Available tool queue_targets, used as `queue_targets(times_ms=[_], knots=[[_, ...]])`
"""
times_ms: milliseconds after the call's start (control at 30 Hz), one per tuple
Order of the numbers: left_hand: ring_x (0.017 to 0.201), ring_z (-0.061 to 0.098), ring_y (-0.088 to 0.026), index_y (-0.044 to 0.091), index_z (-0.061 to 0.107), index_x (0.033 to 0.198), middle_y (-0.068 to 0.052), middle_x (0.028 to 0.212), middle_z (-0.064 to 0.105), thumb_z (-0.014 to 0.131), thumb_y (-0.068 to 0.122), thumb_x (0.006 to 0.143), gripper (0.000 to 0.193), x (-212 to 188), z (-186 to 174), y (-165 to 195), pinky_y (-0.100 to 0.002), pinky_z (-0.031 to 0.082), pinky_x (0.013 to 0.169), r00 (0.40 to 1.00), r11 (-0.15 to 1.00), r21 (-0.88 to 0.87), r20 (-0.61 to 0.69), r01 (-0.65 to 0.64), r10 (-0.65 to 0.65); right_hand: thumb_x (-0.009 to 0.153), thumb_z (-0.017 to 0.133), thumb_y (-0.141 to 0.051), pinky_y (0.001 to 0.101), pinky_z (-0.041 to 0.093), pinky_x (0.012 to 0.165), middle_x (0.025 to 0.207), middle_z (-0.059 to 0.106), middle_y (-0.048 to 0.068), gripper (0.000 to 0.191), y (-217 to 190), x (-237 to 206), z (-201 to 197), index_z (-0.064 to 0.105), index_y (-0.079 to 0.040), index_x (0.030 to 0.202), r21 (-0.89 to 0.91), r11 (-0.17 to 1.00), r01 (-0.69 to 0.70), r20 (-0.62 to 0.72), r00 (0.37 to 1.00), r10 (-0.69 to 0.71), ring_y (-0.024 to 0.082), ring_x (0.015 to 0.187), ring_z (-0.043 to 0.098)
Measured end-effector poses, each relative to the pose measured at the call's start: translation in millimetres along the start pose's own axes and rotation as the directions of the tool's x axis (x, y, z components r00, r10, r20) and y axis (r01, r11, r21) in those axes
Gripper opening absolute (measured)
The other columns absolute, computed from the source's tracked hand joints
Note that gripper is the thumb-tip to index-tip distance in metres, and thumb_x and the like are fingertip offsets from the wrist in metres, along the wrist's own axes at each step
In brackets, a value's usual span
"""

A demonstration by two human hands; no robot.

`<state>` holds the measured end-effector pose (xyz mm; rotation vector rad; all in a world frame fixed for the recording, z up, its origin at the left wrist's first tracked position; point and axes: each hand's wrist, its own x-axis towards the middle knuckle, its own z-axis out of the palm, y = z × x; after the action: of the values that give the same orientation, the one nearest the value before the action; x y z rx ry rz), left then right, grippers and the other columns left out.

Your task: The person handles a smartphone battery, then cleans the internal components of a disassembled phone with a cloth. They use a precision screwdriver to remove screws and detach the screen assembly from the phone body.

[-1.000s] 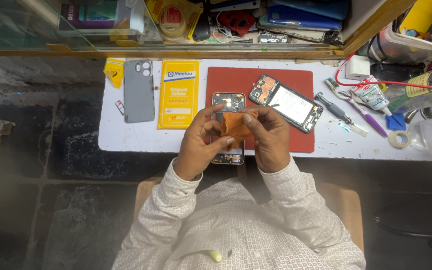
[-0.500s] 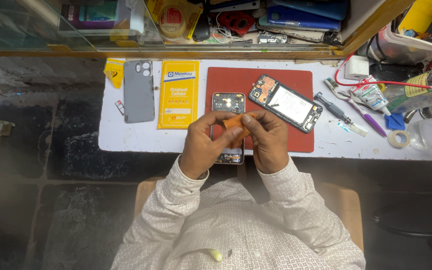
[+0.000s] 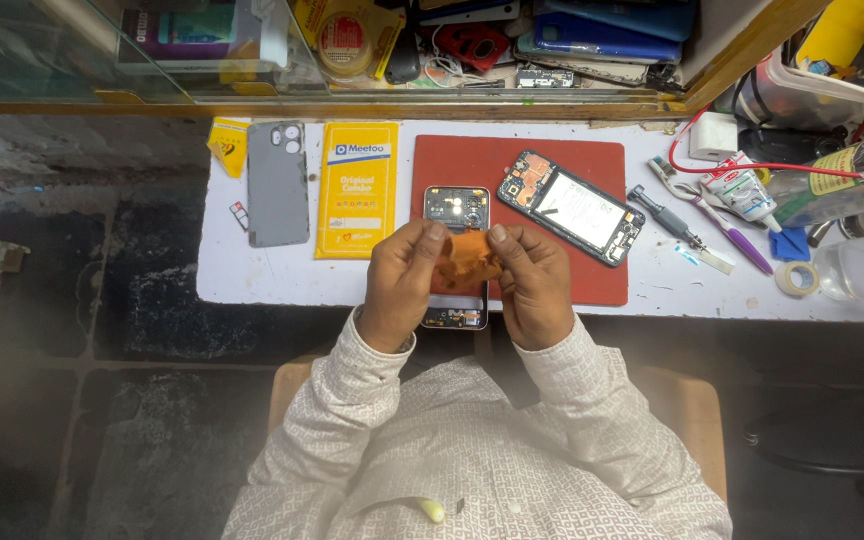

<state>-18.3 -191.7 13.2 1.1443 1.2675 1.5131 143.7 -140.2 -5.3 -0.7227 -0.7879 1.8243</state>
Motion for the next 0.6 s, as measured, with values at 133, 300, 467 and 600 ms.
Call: queue_targets(times_ms=[133,300,467,600], knots=[[0.085,0.066,-0.012,-0.001,0.066,0.106,-0.005,0.091,0.07,0.064,0.024,0.103,0.026,-4.6,1.0,9.0,-0.025,0.054,0.079,0.992,0.989,0.072,0.038,-0.127,0.124,0.101,0.069,-0.012,0.0284,0.056,0.078,0.095,0.074,0.01,0.013,5.2,-0.4,-5.1,0.07,0.0,0.099,-0.006,0.999,0.048,0.004,0.999,-0.048,0.014,0.085,0.069],[0.087,0.069,-0.012,0.0,0.067,0.103,-0.004,0.092,0.072,0.068,0.018,0.099,0.019,-2.6,6.4,1.4,-0.029,0.056,0.08,0.997,0.995,0.05,-0.001,-0.083,0.083,0.105,0.072,-0.008,0.0258,0.052,0.075,0.095,0.071,0.008,0.01,9.1,-3.7,-5.9,0.07,0.001,0.101,0.002,0.996,0.093,0.026,0.995,-0.093,0.012,0.083,0.064],[0.086,0.062,-0.01,0.0,0.07,0.103,-0.004,0.089,0.07,0.059,0.016,0.107,0.019,6.0,-7.4,-14.1,-0.025,0.051,0.083,0.978,0.881,-0.433,0.16,0.191,-0.134,0.094,0.071,-0.006,0.0294,0.059,0.082,0.095,0.073,0.008,0.007,-3.9,-8.8,-2.4,0.069,-0.001,0.099,0.012,1.0,-0.019,0.08,0.997,0.018,0.015,0.087,0.071],[0.087,0.065,-0.01,0.003,0.067,0.101,-0.002,0.09,0.07,0.06,0.013,0.105,0.013,9.2,0.5,-15.5,-0.024,0.054,0.084,0.99,0.912,-0.393,0.108,0.122,-0.086,0.094,0.071,-0.004,0.0313,0.058,0.079,0.095,0.074,0.009,0.013,-11.6,-10.1,-1.5,0.071,0.001,0.105,0.0,0.997,-0.081,0.116,0.99,0.08,0.015,0.085,0.07]])
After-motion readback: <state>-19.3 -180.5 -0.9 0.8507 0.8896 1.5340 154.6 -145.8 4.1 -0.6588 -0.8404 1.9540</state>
